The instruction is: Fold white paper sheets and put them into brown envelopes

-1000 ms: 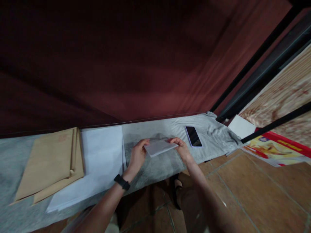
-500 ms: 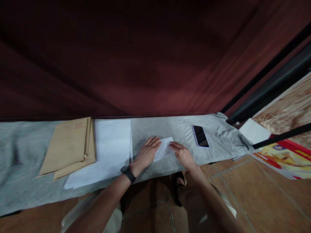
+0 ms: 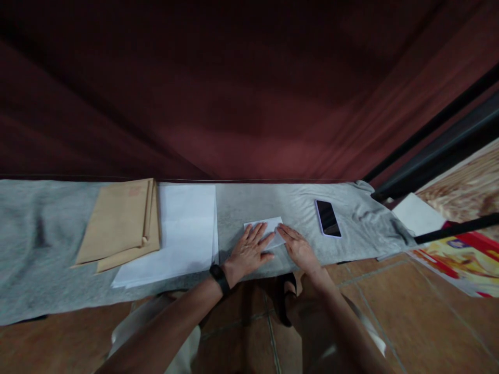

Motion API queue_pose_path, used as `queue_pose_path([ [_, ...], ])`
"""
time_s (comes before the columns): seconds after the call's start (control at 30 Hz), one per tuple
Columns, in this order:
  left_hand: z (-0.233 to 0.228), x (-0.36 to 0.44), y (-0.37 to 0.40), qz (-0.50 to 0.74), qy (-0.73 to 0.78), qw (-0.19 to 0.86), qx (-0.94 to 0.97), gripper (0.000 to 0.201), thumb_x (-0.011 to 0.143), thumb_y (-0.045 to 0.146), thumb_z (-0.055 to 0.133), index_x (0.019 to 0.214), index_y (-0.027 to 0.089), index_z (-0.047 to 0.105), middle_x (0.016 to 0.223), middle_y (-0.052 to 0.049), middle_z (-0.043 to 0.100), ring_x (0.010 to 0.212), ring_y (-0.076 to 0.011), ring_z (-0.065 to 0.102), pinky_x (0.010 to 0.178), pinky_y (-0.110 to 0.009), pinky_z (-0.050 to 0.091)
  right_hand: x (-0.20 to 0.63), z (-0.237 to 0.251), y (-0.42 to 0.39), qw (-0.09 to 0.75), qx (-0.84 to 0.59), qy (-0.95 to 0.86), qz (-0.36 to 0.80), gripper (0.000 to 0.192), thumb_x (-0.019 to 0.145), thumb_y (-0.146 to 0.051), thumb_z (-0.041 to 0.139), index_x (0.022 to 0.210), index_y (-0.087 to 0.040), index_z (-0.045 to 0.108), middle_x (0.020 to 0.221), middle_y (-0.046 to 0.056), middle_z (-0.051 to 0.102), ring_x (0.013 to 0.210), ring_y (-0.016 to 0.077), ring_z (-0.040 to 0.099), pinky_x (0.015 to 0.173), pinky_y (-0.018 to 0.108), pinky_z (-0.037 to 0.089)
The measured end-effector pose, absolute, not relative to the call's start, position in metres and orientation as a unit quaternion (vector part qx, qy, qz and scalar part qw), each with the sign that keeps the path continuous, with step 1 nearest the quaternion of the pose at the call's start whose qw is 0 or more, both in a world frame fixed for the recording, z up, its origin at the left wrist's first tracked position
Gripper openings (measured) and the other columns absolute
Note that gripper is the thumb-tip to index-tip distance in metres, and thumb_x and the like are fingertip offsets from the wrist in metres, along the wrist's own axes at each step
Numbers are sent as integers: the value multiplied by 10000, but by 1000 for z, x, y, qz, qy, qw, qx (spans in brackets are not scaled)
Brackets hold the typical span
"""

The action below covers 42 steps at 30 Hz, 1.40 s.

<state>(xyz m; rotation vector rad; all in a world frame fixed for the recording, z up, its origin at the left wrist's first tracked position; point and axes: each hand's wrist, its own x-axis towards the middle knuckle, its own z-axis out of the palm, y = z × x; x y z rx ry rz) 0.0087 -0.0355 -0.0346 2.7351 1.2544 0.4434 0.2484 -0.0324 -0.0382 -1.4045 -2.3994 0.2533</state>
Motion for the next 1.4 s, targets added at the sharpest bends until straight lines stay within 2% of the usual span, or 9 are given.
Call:
queue_pose_path([
  [0.33, -30, 8, -43, 148, 424, 73, 891, 556, 986, 453, 473, 1512, 276, 436, 1622, -115, 380, 1518, -286, 311, 1251, -535, 185, 251, -40, -27, 208, -514, -821, 139, 665, 855, -13, 457, 1463, -266, 547, 1491, 56, 554, 1374, 216, 524, 1187, 432, 424],
  [0.57, -14, -4, -22, 209, 462, 176, 844, 470, 903, 187, 496, 1359, 234, 602, 1473, -95, 581, 1359, -255, 529, 1173, -442, 365, 247, -21, -21, 300, -530, -770, 191, 489, 901, -89, 440, 1281, -250, 702, 1353, 57, 666, 1298, 211, 586, 1146, 426, 445],
  [0.7, -3, -14, -5, 309, 533, 273, 739, 242, 890, 264, 547, 1036, 258, 739, 1084, -73, 764, 990, -244, 699, 892, -356, 517, 245, -8, -16, 391, -540, -710, 226, 312, 954, -257, 497, 1135, -246, 750, 1174, 62, 740, 1150, 235, 658, 1057, 418, 484],
  [0.8, 1, -16, 3, 357, 575, 323, 661, 232, 870, 405, 592, 757, 226, 690, 667, -16, 667, 655, -193, 622, 649, -289, 462, 242, -7, -12, 438, -572, -640, 268, 287, 937, -430, 557, 885, -215, 740, 889, 35, 740, 872, 221, 680, 834, 340, 534],
  [0.9, -1, -13, 7, 396, 569, 392, 605, 256, 812, 431, 631, 676, 214, 623, 593, 14, 584, 635, -174, 577, 580, -253, 409, 239, -12, -7, 454, -583, -583, 339, 337, 882, -510, 583, 753, -208, 660, 702, -8, 643, 679, 174, 591, 632, 269, 478],
  [1.13, -15, -8, 7, 375, 586, 480, 534, 159, 771, 374, 640, 774, 217, 614, 637, 10, 623, 618, -183, 596, 534, -253, 414, 235, -32, 1, 442, -590, -565, 370, 191, 796, -390, 581, 805, -209, 639, 711, -19, 615, 649, 148, 543, 619, 253, 441],
  [1.2, -16, -9, 7, 350, 603, 436, 569, 134, 802, 326, 609, 874, 215, 627, 659, 8, 636, 633, -187, 611, 582, -270, 447, 233, -35, 2, 415, -617, -575, 342, 133, 785, -337, 574, 774, -216, 627, 691, -28, 599, 642, 146, 538, 621, 250, 435],
  [1.3, -16, -10, 7, 315, 631, 329, 628, 324, 848, 249, 556, 1162, 188, 605, 779, -29, 687, 738, -216, 656, 729, -337, 513, 231, -38, 1, 389, -640, -581, 318, 75, 778, -263, 571, 725, -223, 605, 651, -37, 573, 627, 143, 522, 607, 243, 416],
  [1.4, -17, -4, 3, 315, 619, 206, 689, 463, 909, 231, 487, 1363, 153, 521, 1169, -153, 692, 1092, -274, 656, 970, -435, 504, 230, -39, -1, 367, -660, -583, 299, 101, 783, -217, 576, 683, -224, 581, 618, -41, 540, 606, 139, 492, 587, 241, 385],
])
